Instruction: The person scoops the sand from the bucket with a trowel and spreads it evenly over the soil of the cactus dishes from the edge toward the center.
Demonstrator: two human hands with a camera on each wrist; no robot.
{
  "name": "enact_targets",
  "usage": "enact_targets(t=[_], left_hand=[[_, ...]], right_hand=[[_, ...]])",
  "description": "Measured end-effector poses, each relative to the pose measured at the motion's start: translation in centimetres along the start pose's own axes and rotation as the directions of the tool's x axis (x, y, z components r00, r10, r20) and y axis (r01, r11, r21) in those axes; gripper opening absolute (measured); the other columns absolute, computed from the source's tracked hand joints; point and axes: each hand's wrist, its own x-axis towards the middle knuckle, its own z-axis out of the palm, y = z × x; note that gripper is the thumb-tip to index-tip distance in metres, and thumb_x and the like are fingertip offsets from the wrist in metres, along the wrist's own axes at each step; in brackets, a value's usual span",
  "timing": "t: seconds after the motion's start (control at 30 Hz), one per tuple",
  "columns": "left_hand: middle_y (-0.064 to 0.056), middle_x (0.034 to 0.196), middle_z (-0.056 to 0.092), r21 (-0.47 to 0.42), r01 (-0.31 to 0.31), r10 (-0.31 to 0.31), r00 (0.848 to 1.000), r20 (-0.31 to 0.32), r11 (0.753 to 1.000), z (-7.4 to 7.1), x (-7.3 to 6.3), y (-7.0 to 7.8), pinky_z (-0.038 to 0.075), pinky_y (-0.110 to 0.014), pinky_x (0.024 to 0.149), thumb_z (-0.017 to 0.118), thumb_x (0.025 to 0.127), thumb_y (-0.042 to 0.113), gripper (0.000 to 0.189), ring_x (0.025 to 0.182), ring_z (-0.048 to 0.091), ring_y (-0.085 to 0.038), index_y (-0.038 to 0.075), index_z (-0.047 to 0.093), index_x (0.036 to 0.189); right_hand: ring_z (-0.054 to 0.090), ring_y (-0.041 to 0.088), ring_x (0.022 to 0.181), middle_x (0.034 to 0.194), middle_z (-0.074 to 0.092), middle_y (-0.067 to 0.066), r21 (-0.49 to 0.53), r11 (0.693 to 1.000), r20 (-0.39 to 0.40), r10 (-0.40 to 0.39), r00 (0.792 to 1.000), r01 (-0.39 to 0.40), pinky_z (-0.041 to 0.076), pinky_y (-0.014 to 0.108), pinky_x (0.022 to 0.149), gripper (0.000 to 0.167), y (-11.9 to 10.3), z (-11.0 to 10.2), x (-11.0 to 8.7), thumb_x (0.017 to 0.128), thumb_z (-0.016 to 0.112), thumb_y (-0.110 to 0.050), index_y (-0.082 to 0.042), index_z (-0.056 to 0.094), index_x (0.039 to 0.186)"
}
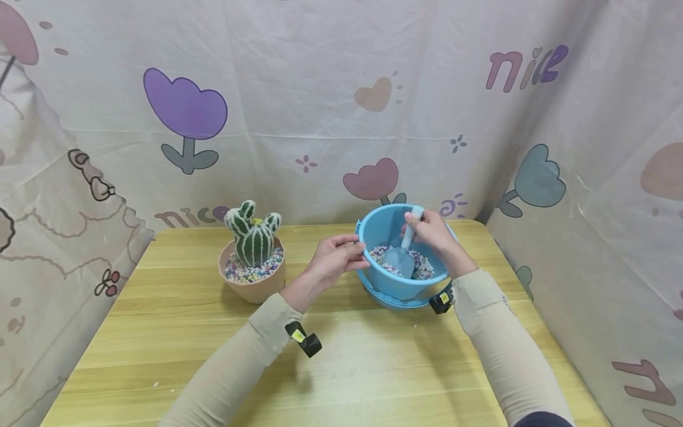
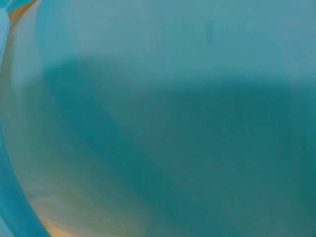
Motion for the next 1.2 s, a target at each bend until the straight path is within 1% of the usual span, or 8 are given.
enact_targets(t=[0.27,0.33,0.43,0.53,0.67,0.9,1.07,1.2], left_hand=[[-0.011,0.096,0.07,0.005,0.006,-0.006,1.0,0.003,1.0,0.01,-0.09,0.09,0.068,-0.028,0.076,0.07,0.1,0.004,0.04,0.073,0.076,-0.015,-0.005,0.061,0.139],[-0.011,0.096,0.07,0.004,0.006,-0.006,1.0,0.005,1.0,0.03,-0.03,0.06,0.068,-0.028,0.075,0.07,0.1,0.004,0.04,0.072,0.076,-0.015,-0.005,0.061,0.138],[-0.011,0.096,0.07,0.006,0.01,-0.01,1.0,0.007,1.0,0.07,-0.02,0.09,0.068,-0.028,0.076,0.071,0.1,0.005,0.041,0.072,0.077,-0.015,-0.005,0.06,0.139],[-0.011,0.097,0.071,0.009,0.011,-0.011,1.0,0.007,1.0,0.08,-0.01,0.13,0.068,-0.03,0.078,0.07,0.1,0.005,0.042,0.073,0.077,-0.014,-0.005,0.06,0.139],[-0.012,0.099,0.071,0.011,0.012,-0.012,1.0,0.004,1.0,0.07,0.0,0.19,0.068,-0.03,0.079,0.07,0.1,0.004,0.042,0.073,0.076,-0.014,-0.005,0.059,0.14],[-0.012,0.098,0.072,0.011,0.014,-0.014,1.0,0.005,1.0,0.11,-0.05,0.17,0.068,-0.028,0.076,0.07,0.1,0.004,0.041,0.072,0.076,-0.014,-0.006,0.06,0.139],[-0.013,0.098,0.071,0.004,0.011,-0.011,1.0,0.001,1.0,0.13,0.03,0.17,0.068,-0.029,0.077,0.07,0.1,0.003,0.039,0.071,0.076,-0.014,-0.005,0.061,0.137],[-0.012,0.098,0.071,-0.004,0.014,-0.014,1.0,0.0,1.0,0.08,0.07,0.21,0.068,-0.028,0.075,0.07,0.1,0.003,0.039,0.07,0.076,-0.014,-0.004,0.062,0.137]], right_hand=[[0.065,0.044,0.127,0.131,0.062,0.03,-0.011,1.0,0.011,-0.024,1.0,0.024,0.052,0.055,0.116,0.055,0.33,-0.14,0.14,0.114,0.043,-0.039,0.01,0.047,0.137],[0.067,0.042,0.123,0.129,0.063,0.031,-0.026,0.999,0.013,-0.028,1.0,0.028,0.054,0.055,0.114,0.054,0.39,-0.23,0.15,0.114,0.043,-0.038,0.011,0.048,0.136],[0.071,0.034,0.113,0.126,0.066,0.029,-0.047,0.998,0.022,-0.034,0.999,0.035,0.057,0.053,0.109,0.054,0.42,-0.38,0.11,0.114,0.043,-0.038,0.011,0.049,0.136],[0.074,0.024,0.103,0.122,0.069,0.026,-0.051,0.998,0.033,-0.034,0.999,0.035,0.063,0.043,0.101,0.053,0.45,-0.49,0.15,0.114,0.043,-0.039,0.01,0.05,0.134],[0.074,0.017,0.096,0.116,0.072,0.021,-0.031,0.999,0.048,-0.036,0.998,0.038,0.064,0.031,0.09,0.05,0.52,-0.57,0.23,0.114,0.045,-0.039,0.008,0.052,0.13],[0.075,0.014,0.092,0.113,0.074,0.018,-0.008,1.0,0.057,-0.022,0.998,0.023,0.065,0.032,0.087,0.047,0.55,-0.72,0.21,0.114,0.045,-0.038,0.006,0.051,0.129],[0.077,0.014,0.087,0.1,0.076,0.009,0.052,0.999,0.088,-0.011,0.996,0.007,0.066,0.027,0.077,0.045,0.47,-0.81,0.37,0.114,0.045,-0.036,0.007,0.051,0.127],[0.078,0.016,0.089,0.096,0.076,0.005,0.096,0.995,0.118,-0.004,0.993,-0.007,0.068,0.029,0.078,0.048,0.37,-0.8,0.38,0.114,0.047,-0.035,0.01,0.049,0.129]])
